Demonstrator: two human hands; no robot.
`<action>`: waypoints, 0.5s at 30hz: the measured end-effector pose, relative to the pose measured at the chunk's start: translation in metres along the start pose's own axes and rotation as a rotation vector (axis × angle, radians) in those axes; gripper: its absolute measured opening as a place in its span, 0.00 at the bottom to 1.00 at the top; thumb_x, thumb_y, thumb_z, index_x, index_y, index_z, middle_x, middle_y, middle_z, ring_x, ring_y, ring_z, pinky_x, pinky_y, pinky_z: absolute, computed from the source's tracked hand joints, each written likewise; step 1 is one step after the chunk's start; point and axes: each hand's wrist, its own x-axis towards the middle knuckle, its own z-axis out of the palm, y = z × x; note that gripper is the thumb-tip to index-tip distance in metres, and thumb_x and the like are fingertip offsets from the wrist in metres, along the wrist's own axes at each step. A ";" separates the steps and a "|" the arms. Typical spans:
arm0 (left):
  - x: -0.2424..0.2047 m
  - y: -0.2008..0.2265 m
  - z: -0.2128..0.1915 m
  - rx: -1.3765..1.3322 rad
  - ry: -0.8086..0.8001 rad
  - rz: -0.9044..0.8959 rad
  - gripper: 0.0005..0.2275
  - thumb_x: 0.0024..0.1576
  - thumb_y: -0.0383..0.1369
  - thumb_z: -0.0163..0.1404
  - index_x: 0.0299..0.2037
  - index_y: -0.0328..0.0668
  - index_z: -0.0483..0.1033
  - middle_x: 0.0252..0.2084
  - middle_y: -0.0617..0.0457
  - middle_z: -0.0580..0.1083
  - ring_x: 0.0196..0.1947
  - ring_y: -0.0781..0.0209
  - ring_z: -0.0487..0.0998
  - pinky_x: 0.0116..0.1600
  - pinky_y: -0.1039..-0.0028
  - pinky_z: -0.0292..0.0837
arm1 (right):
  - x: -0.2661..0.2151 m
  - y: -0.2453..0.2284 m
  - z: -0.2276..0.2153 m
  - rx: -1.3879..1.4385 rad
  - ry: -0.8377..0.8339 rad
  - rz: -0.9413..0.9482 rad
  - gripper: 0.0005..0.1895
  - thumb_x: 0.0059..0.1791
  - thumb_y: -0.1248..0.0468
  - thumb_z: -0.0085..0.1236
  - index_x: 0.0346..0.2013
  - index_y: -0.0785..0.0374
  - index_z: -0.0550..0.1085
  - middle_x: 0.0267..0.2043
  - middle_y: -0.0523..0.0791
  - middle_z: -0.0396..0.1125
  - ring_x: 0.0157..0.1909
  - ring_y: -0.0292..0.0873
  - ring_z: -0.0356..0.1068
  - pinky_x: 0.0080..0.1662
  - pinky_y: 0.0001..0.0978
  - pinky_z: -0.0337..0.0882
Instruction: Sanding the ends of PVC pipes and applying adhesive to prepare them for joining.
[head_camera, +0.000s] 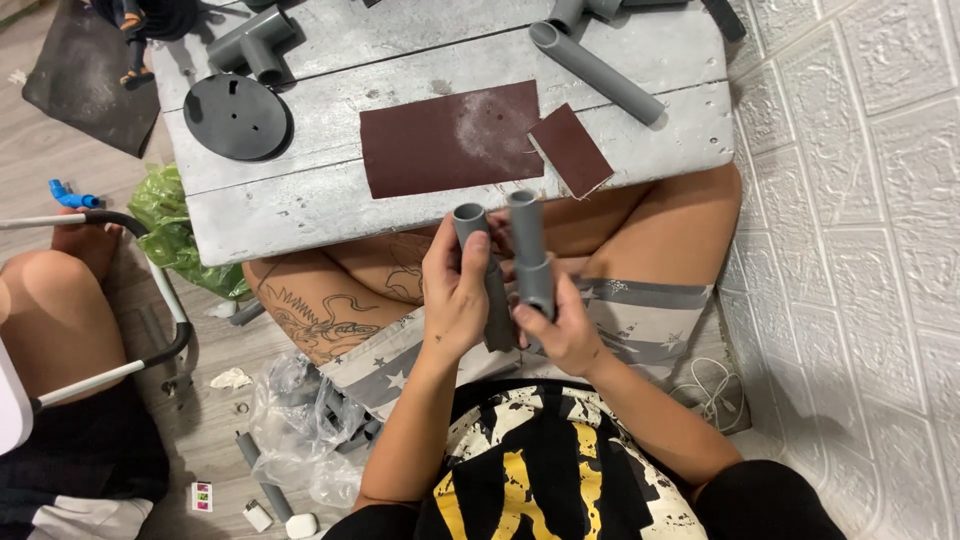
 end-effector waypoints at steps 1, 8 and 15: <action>0.002 0.013 0.001 0.002 0.004 -0.001 0.13 0.68 0.39 0.40 0.43 0.39 0.75 0.37 0.44 0.79 0.38 0.57 0.78 0.46 0.64 0.75 | 0.002 -0.006 0.001 0.001 -0.004 0.002 0.22 0.51 0.59 0.58 0.52 0.70 0.65 0.36 0.56 0.70 0.21 0.43 0.70 0.25 0.37 0.77; -0.002 0.041 -0.002 -0.073 -0.006 0.025 0.15 0.69 0.42 0.40 0.49 0.37 0.72 0.48 0.42 0.76 0.52 0.55 0.75 0.59 0.60 0.71 | -0.003 -0.008 -0.020 -0.351 -0.049 -0.037 0.25 0.44 0.64 0.65 0.54 0.67 0.74 0.40 0.52 0.75 0.39 0.43 0.73 0.44 0.40 0.75; -0.009 0.027 -0.002 -0.104 -0.051 -0.047 0.14 0.68 0.39 0.40 0.47 0.38 0.74 0.33 0.48 0.76 0.36 0.60 0.77 0.37 0.69 0.78 | 0.016 -0.078 -0.004 -0.793 -0.285 0.620 0.40 0.52 0.60 0.52 0.74 0.68 0.48 0.46 0.62 0.75 0.45 0.65 0.77 0.44 0.59 0.74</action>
